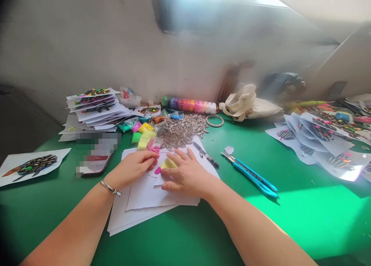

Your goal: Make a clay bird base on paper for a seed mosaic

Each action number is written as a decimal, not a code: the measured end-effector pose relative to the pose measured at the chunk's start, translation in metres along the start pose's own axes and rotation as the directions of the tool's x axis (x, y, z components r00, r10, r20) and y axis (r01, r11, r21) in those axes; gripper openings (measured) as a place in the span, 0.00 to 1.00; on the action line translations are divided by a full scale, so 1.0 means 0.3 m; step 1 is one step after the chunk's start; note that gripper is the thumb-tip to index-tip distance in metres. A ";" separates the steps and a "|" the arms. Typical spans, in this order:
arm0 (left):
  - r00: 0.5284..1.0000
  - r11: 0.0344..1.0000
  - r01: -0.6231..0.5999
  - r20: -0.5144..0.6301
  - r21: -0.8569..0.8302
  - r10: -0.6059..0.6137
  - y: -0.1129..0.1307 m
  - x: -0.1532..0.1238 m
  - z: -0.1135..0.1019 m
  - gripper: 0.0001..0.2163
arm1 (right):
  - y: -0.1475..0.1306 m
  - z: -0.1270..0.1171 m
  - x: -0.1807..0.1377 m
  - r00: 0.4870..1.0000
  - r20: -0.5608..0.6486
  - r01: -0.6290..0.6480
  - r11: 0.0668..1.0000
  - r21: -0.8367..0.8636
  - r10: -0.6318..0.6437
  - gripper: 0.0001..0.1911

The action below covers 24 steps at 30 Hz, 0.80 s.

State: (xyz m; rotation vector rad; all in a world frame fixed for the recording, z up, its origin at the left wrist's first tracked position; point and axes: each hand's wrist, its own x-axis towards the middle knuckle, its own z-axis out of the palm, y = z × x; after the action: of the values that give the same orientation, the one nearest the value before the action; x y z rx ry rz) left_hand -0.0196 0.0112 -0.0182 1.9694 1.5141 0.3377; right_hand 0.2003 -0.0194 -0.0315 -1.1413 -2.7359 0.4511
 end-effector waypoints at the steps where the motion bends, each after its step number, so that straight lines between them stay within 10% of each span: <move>1: 1.000 1.000 0.004 0.011 -0.004 -0.004 0.004 -0.003 0.000 0.17 | 0.000 0.001 0.000 1.000 0.005 -0.005 1.000 0.001 0.005 0.27; 24: 0.988 0.995 -0.017 0.155 0.101 0.001 0.059 -0.036 -0.030 0.20 | 0.007 -0.011 -0.008 1.000 0.027 0.007 0.999 0.044 -0.009 0.30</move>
State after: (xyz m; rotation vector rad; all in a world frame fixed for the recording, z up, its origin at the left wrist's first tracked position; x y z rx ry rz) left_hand -0.0140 0.0014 0.0015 2.0313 1.4485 0.1095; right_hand 0.2042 -0.0191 -0.0293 -1.1215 -2.7383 0.5268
